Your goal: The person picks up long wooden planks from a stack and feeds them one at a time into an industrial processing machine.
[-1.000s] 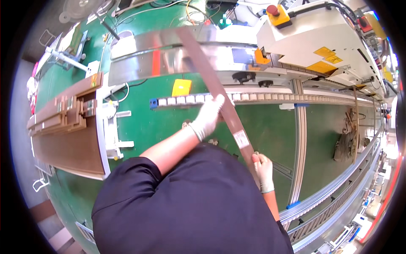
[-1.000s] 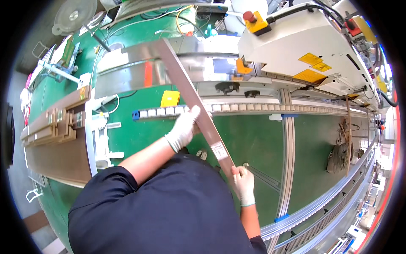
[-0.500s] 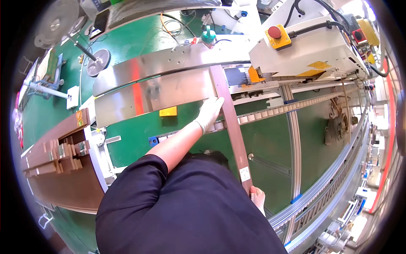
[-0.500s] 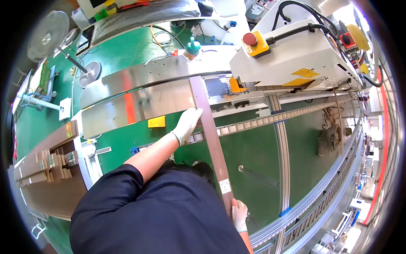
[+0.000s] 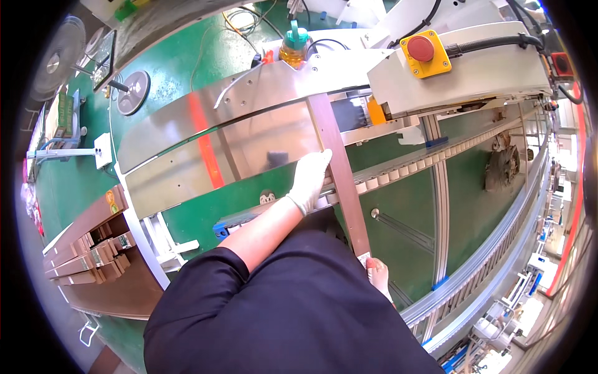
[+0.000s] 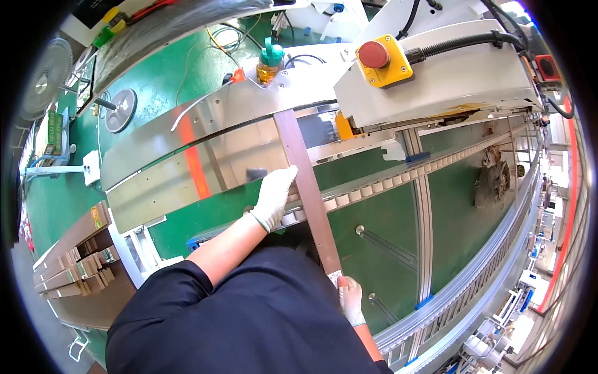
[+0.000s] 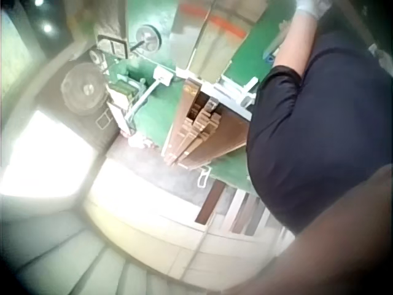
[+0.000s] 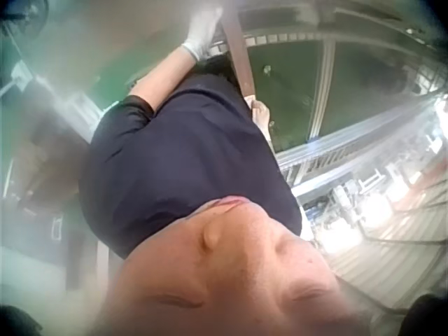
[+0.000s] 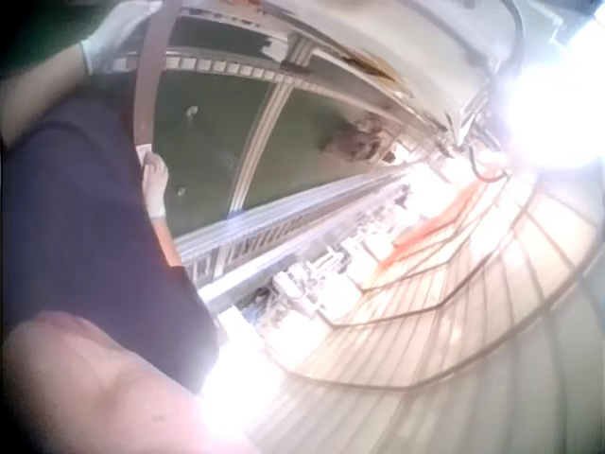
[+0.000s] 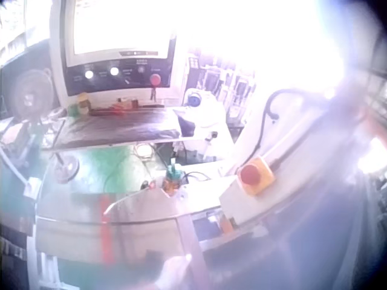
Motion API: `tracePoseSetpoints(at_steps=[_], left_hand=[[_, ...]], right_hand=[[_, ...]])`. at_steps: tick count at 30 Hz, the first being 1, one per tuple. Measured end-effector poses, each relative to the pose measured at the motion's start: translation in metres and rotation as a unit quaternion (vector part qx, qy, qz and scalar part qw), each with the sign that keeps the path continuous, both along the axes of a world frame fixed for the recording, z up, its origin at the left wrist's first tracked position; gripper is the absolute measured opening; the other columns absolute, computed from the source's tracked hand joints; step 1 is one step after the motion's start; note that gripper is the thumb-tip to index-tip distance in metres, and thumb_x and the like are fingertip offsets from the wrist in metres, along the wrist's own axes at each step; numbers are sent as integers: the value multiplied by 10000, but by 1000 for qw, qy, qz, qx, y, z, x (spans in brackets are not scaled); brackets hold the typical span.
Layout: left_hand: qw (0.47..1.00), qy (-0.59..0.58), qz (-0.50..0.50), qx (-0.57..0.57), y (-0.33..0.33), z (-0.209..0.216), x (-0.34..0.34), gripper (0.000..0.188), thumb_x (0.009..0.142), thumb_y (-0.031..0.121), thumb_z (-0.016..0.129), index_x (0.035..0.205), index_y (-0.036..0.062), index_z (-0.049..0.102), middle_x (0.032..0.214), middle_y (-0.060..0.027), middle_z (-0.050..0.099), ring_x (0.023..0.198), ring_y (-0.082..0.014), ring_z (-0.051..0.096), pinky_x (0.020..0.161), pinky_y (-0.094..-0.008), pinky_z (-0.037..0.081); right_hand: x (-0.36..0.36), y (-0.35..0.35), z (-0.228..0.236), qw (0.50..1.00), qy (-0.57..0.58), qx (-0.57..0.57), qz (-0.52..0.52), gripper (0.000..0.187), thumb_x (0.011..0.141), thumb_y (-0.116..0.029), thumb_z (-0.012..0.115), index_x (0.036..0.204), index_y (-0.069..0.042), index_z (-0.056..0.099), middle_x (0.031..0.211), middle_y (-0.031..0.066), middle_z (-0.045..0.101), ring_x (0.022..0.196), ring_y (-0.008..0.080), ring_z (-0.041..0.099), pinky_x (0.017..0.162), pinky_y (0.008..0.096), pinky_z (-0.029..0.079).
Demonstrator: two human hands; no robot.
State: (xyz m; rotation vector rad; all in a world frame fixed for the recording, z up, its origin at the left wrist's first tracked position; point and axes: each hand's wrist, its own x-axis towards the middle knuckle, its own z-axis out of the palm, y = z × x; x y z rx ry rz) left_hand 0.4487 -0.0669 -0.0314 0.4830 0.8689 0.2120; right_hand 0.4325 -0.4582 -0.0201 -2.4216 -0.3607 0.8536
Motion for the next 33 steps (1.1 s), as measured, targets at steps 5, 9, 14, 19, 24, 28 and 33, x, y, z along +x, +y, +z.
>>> tracePoseSetpoints(at_steps=[5, 9, 14, 19, 24, 28, 33], left_hand=[[1000, 4, 4, -27, -5, 3, 25, 209, 1039, 224, 658, 1079, 20, 673, 1018, -91, 716, 900, -207, 730, 830, -375, 621], [999, 27, -26, -12, -14, -1, 57, 199, 1036, 217, 661, 1014, 20, 687, 968, -70, 714, 866, -175, 718, 814, -354, 618], [997, 14, -64, 26, -30, -5, 96, 304, 1048, 310, 680, 1033, 7, 690, 1022, -66, 724, 903, -181, 720, 839, -366, 612], [992, -13, -57, 109, -56, -29, 146, 332, 1065, 311, 662, 1119, -14, 700, 1031, -42, 721, 914, -147, 703, 839, -329, 607], [999, -13, -36, 17, -77, -21, 201, 365, 1066, 308, 659, 1181, -38, 687, 1073, -70, 741, 950, -155, 715, 841, -339, 617], [998, -12, -53, 5, -93, -11, 244, 404, 1047, 376, 677, 1179, -7, 679, 1054, -80, 742, 932, -184, 728, 834, -335, 611], [989, -30, -101, 107, -121, -28, 294, 431, 1042, 473, 627, 1110, 48, 656, 1040, -56, 719, 887, -165, 692, 796, -342, 583]], right_hand=[[22, -41, -26, 998, 51, 5, -40, 540, 1069, -455, 578, 836, 29, 637, 774, 152, 617, 723, 342, 626, 706, 396, 500], [53, -53, -25, 1000, 18, 0, -4, 470, 1079, -384, 578, 853, 23, 646, 793, 160, 623, 750, 362, 639, 712, 397, 507], [98, -69, -22, 1000, 11, -1, 12, 454, 1083, -363, 570, 856, 21, 654, 775, 173, 625, 736, 381, 638, 697, 422, 507], [150, -80, -18, 999, -26, -17, 38, 535, 1084, -425, 541, 817, 28, 643, 755, 205, 618, 717, 416, 626, 673, 455, 488], [197, -82, -7, 999, 29, 5, -40, 635, 1077, -526, 535, 767, 24, 606, 695, 170, 580, 643, 324, 586, 624, 424, 450], [236, -94, -2, 981, 118, 99, -120, 582, 1061, -515, 606, 842, 22, 657, 753, 10, 599, 716, 90, 541, 608, 305, 440], [288, -108, 2, 985, 76, 11, -152, 357, 1048, -311, 636, 1054, 26, 754, 831, 68, 709, 761, 117, 631, 667, 315, 506]])
